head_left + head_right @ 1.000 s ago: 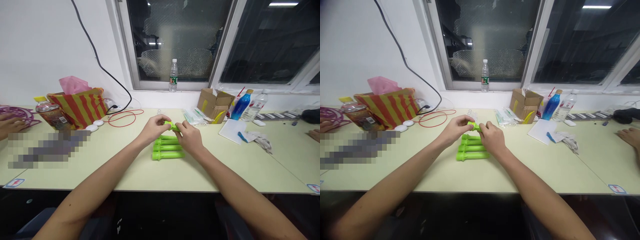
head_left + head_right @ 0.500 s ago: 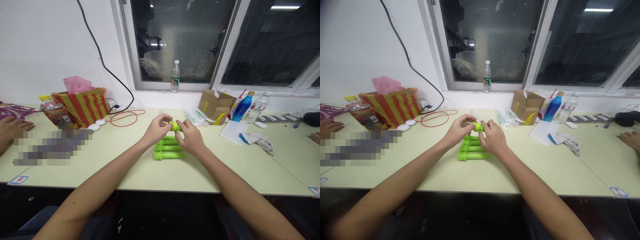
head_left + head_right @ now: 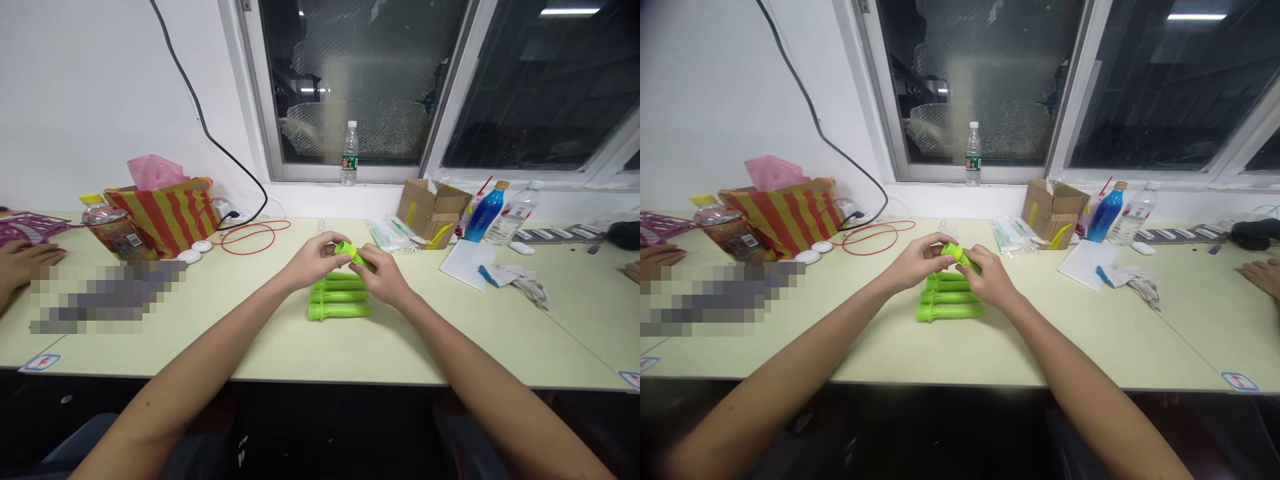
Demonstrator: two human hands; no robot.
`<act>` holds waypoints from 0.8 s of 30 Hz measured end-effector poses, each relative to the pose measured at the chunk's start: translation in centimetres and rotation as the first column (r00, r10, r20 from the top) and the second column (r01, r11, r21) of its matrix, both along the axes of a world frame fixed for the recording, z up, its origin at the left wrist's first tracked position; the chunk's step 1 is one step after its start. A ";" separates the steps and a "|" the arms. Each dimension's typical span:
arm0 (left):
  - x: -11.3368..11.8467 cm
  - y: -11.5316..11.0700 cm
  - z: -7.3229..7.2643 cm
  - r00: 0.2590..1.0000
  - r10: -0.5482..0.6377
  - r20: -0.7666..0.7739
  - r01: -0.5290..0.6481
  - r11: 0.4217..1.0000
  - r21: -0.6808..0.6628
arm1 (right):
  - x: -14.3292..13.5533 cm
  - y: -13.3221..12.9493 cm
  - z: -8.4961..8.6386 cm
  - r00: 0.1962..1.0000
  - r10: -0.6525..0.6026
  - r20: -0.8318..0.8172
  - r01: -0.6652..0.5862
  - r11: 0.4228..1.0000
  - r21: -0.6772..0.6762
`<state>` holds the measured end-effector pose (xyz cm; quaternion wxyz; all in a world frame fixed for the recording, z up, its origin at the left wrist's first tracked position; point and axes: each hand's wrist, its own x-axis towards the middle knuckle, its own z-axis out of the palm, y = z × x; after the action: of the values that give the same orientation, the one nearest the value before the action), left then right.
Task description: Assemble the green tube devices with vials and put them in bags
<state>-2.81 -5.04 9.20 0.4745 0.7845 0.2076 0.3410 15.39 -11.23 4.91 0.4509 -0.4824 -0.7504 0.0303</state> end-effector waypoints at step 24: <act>0.1 0.5 -0.8 0.974 -0.184 0.134 0.183 0.983 0.024 | 1.0 0.1 0.0 0.181 0.115 -0.977 -0.977 0.132 -0.166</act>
<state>-2.69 -4.50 8.44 0.5123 0.7782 0.0995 0.3494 16.39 -11.16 4.87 0.3659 -0.1517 -0.4523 0.7991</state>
